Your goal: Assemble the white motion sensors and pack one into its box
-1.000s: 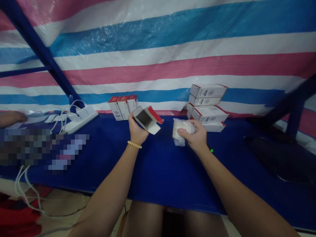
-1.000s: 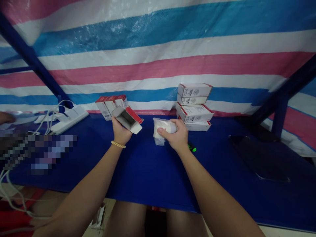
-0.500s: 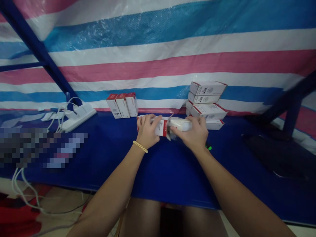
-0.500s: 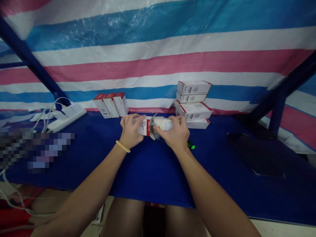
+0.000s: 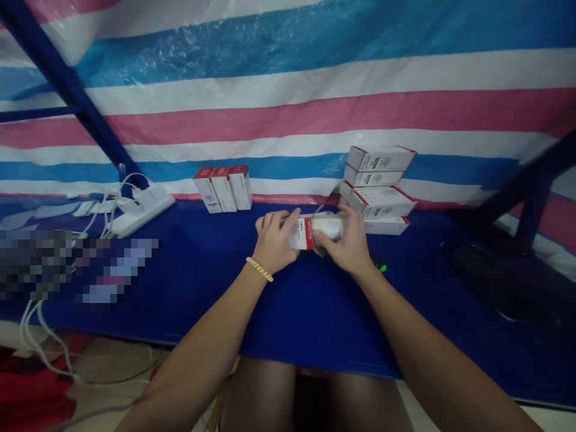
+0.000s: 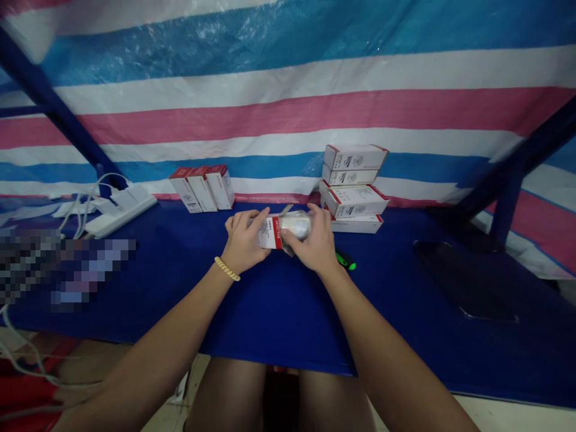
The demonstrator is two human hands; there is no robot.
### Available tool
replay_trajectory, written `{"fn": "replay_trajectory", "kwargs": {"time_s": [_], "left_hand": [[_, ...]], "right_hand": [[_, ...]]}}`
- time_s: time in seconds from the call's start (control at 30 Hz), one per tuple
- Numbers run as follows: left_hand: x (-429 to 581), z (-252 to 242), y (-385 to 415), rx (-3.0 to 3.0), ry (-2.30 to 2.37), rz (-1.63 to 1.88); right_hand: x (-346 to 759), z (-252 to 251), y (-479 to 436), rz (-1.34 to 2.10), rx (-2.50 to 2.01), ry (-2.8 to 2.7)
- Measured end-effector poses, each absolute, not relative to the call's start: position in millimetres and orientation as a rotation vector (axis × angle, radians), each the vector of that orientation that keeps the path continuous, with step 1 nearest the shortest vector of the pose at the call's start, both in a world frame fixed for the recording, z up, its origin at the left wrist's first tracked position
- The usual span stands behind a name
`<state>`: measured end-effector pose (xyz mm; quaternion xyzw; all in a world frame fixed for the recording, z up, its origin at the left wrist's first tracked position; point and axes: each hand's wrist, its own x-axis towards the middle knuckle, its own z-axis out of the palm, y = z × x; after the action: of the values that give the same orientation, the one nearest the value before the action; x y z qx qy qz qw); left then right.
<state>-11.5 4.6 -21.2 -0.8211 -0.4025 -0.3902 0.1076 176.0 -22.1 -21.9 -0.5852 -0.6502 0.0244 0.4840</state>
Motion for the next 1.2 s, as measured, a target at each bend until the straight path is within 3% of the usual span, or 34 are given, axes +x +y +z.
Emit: {"fn": "replay_trajectory", "kwargs": {"time_s": [0.27, 0.4, 0.53, 0.67, 0.87, 1.03, 1.2], "left_hand": [[-6, -23, 4, -2.365, -1.26, -1.213], [-9, -24, 7, -2.346, -1.254, -1.261], [-13, -24, 13, -2.29, -1.319, -1.354], [-17, -25, 22, -2.194, -1.405, -1.523], [-23, -30, 30, -2.227, -1.343, -1.725], [-21, -31, 29, -2.279, -1.077, -1.922], [-18, -31, 25, -2.34, -1.063, -1.901]], "right_hand": [[156, -30, -25, 0.303, -1.197, -1.333], [145, -25, -36, 0.379, -1.114, -1.575], [153, -18, -37, 0.243, -1.131, -1.731], [187, -15, -19, 0.051, -1.467, -1.457], [212, -15, -8, 0.187, -2.121, -1.686], [204, -11, -12, 0.16, -2.255, -1.739], [207, -10, 1, 0.28, -2.348, -1.801]]}}
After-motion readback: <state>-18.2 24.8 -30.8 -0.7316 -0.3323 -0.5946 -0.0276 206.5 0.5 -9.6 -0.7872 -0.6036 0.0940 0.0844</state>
